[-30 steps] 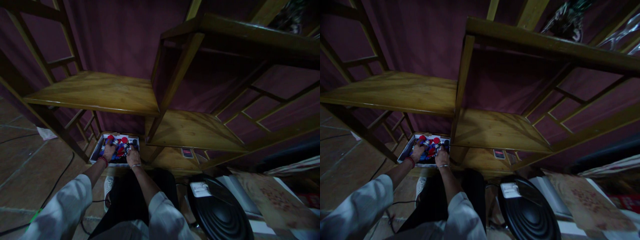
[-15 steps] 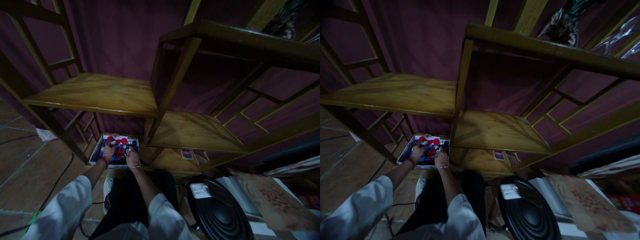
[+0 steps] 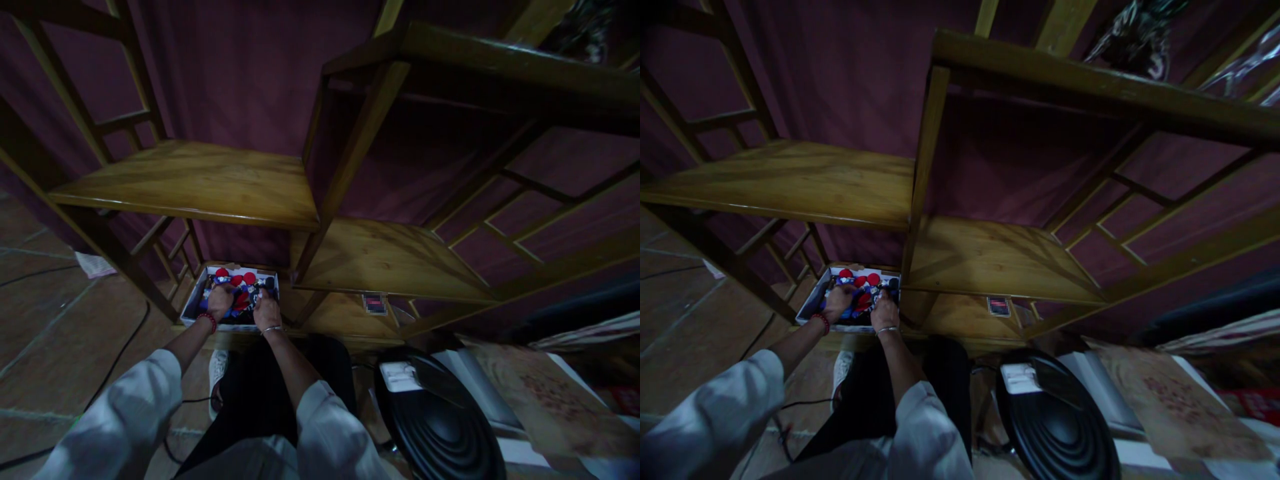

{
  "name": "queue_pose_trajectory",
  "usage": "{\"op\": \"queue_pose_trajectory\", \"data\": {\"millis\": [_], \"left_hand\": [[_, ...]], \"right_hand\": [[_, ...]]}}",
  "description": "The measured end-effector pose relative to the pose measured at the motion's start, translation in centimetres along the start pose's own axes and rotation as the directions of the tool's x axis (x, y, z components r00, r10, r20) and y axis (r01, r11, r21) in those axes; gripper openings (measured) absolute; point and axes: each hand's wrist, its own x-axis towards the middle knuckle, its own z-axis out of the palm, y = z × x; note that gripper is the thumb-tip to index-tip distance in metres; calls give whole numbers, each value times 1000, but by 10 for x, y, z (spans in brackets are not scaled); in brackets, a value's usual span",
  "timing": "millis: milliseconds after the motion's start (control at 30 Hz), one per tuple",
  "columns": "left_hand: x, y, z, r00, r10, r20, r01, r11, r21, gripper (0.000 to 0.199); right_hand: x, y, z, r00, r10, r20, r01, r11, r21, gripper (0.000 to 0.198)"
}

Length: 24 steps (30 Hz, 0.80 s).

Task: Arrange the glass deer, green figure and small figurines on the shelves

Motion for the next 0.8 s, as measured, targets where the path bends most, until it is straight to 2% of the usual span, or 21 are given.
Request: {"op": "queue_pose_trajectory", "data": {"millis": [267,400,467,567,800], "left_hand": [[-9,16,0,979,57,198,-61,998,11,25],[-15,14,5,927,203,314,-228,973,43,23],[-15,13,7,909,248,335,-302,946,121,25],[-15,13,10,904,251,347,-343,910,234,28],[-20,15,9,918,212,335,-322,893,315,35]], "right_hand": [[3,3,5,1000,-9,-1,9,1000,19,35],[2,2,4,1000,-15,-1,15,1000,11,35],[2,2,3,1000,-11,-3,11,1000,3,35],[2,2,4,1000,-3,2,3,1000,-7,35],[2,2,6,1000,-11,-1,11,1000,-28,35]]}}
